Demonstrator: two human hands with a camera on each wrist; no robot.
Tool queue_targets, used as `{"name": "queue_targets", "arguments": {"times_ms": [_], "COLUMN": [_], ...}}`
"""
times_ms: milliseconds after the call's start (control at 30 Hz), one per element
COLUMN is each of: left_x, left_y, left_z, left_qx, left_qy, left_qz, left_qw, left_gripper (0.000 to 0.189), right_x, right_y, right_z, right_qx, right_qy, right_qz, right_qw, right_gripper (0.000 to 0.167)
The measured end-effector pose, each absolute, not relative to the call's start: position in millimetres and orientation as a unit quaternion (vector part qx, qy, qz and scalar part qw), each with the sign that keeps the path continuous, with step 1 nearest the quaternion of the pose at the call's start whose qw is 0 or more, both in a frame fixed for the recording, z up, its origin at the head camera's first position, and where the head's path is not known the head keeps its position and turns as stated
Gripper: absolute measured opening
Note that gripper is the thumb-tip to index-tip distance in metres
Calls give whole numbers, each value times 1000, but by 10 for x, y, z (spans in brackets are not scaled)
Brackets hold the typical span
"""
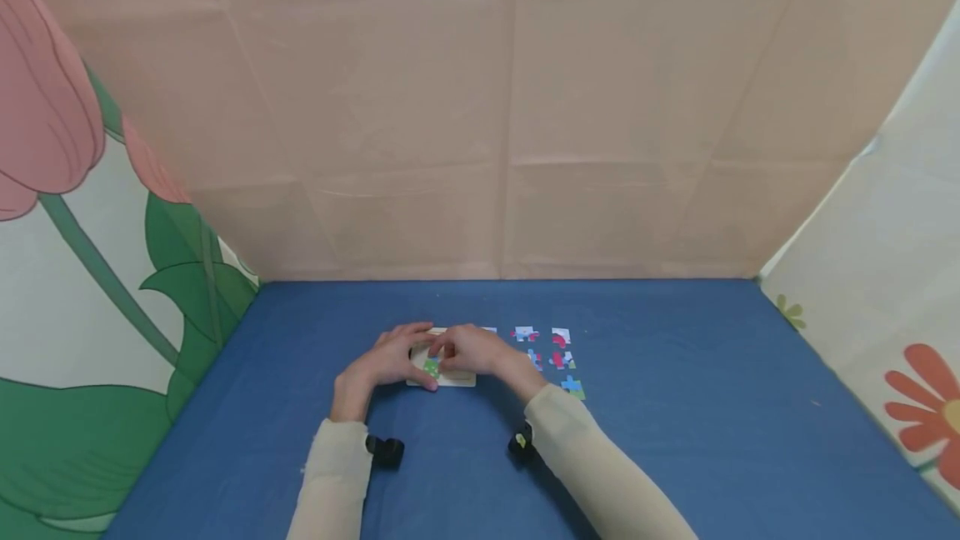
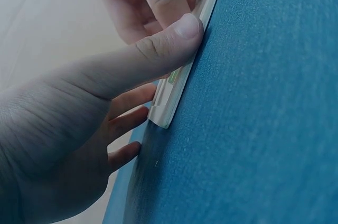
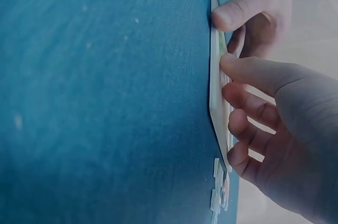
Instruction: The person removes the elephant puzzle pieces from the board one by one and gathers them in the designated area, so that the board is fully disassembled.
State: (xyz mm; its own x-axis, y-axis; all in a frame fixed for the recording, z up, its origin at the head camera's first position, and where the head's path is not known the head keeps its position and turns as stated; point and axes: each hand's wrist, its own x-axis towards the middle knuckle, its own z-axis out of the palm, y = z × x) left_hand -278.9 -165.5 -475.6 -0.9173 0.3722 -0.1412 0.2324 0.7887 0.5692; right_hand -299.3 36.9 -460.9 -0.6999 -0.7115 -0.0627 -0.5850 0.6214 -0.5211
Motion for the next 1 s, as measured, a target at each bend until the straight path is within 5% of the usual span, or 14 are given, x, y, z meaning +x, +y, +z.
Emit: {"name": "queue_targets", "arguments": {"times_ms": [1000], "left_x": [-2806], "left_y": [-1663], "left_z": [-4762], "left_qx": [164], "left_qy": [936], "left_qz": [284], "left_qw": [126], "left_gripper": [91], "right_x": [-2975], "right_y": [336], "right_z": [-4648], "right_qx": [-359], "right_qy": [882], "right_qz": [-283], "right_qw": [111], "right_gripper": [20]}}
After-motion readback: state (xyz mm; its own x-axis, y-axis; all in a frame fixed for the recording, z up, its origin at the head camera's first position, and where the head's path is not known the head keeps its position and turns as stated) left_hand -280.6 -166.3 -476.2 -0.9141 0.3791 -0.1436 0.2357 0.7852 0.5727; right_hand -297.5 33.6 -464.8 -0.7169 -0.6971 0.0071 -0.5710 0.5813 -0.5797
